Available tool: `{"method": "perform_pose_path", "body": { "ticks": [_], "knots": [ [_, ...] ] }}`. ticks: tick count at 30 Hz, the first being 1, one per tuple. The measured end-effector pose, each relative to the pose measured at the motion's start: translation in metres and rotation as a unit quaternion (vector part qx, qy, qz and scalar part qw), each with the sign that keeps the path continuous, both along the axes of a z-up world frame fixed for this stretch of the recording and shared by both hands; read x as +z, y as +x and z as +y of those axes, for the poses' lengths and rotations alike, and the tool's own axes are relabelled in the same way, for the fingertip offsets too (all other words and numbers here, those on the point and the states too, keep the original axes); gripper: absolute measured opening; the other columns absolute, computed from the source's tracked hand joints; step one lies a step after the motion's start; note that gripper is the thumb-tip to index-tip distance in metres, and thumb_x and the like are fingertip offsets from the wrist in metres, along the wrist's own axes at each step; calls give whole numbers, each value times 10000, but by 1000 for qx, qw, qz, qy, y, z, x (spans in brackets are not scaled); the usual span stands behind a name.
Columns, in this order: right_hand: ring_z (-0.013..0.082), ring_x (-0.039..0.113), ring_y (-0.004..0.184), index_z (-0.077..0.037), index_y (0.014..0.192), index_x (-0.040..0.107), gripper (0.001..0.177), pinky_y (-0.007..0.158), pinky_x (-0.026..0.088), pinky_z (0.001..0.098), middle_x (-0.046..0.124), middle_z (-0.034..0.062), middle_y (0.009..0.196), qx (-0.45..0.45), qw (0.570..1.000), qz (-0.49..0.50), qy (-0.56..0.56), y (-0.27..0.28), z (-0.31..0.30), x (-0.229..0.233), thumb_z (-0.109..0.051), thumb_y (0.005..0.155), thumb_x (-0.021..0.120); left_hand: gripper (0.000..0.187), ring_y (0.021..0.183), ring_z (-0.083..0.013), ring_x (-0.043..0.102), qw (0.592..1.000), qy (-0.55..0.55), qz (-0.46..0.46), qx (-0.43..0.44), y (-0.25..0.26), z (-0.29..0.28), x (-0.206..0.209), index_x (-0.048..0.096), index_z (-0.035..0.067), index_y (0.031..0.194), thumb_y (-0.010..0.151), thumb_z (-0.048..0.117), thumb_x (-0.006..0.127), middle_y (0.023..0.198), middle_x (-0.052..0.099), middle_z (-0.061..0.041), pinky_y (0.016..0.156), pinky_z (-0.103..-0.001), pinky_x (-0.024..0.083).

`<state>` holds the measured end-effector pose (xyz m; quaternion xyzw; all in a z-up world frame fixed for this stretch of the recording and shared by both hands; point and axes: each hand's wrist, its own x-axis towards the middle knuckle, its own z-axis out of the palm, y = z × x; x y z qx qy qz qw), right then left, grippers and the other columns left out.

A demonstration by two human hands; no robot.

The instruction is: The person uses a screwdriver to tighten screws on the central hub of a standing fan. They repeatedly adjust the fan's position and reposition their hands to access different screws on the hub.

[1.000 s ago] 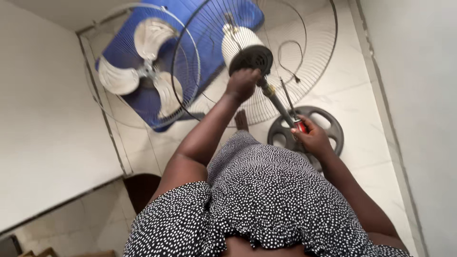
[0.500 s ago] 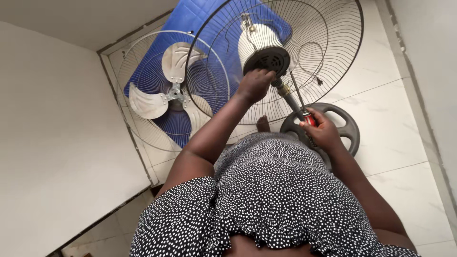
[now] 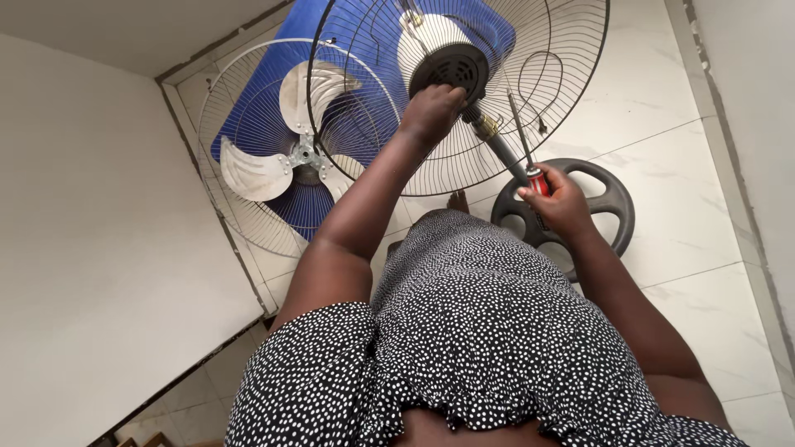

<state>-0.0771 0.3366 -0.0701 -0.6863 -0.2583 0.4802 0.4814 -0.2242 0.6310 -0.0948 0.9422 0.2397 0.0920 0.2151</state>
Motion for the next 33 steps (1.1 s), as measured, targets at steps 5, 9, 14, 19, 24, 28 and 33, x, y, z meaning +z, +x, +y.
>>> {"method": "perform_pose_path", "body": {
  "ticks": [5, 9, 14, 19, 24, 28, 33],
  "knots": [
    [54, 567, 838, -43, 1289, 582, 358, 727, 490, 222, 620, -2, 958, 2, 998, -54, 14, 4, 10, -5, -135, 983, 745, 138, 849, -321, 669, 999, -23, 2, 29, 3, 1, 12, 675, 116, 934, 969, 248, 664, 870, 693, -95, 748, -481, 543],
    [35, 583, 864, -67, 1297, 543, 354, 751, 502, 203, 618, -29, 970, -13, 997, -54, 56, 9, 16, -16, -141, 995, 711, 156, 850, -325, 675, 998, -28, 28, 41, 5, -1, 21, 675, 109, 928, 982, 254, 660, 876, 703, -100, 760, -493, 539],
    [29, 584, 806, -58, 1221, 572, 286, 715, 503, 206, 622, -40, 894, -26, 992, -112, 59, 23, 20, -28, -123, 1001, 742, 273, 850, -307, 682, 994, -20, 91, 54, 13, -4, 38, 675, 98, 917, 929, 371, 689, 887, 706, -100, 750, -474, 547],
    [34, 512, 709, -58, 1144, 674, 226, 627, 441, 223, 586, -64, 808, -143, 962, -221, 75, 58, 28, -62, -91, 1003, 848, 363, 845, -297, 690, 987, -20, 151, 58, 19, -9, 45, 665, 84, 980, 937, 445, 678, 900, 702, -107, 746, -466, 552],
    [68, 580, 852, -78, 1246, 706, 332, 703, 525, 243, 629, 30, 1075, -188, 901, -357, 162, 106, 44, -78, -13, 973, 884, 110, 832, -290, 687, 990, 118, 45, 55, 10, -16, 12, 677, 119, 997, 898, 156, 646, 868, 699, -64, 743, -465, 541],
    [65, 564, 882, -91, 1333, 686, 408, 714, 545, 222, 603, 59, 1316, -184, 884, -388, 186, 149, 77, -74, 24, 990, 875, 281, 827, -273, 653, 989, 123, 57, 51, 7, -13, -8, 669, 79, 1201, 926, 89, 614, 881, 666, -63, 735, -439, 508],
    [66, 648, 932, -73, 1366, 679, 426, 768, 628, 220, 656, 94, 1300, -146, 874, -398, 238, 193, 133, -74, 38, 1003, 872, 334, 1123, -280, 596, 977, 201, 49, 52, 1, -7, -20, 698, 79, 1291, 969, 119, 618, 1206, 635, -116, 977, -449, 460]
  ]
}}
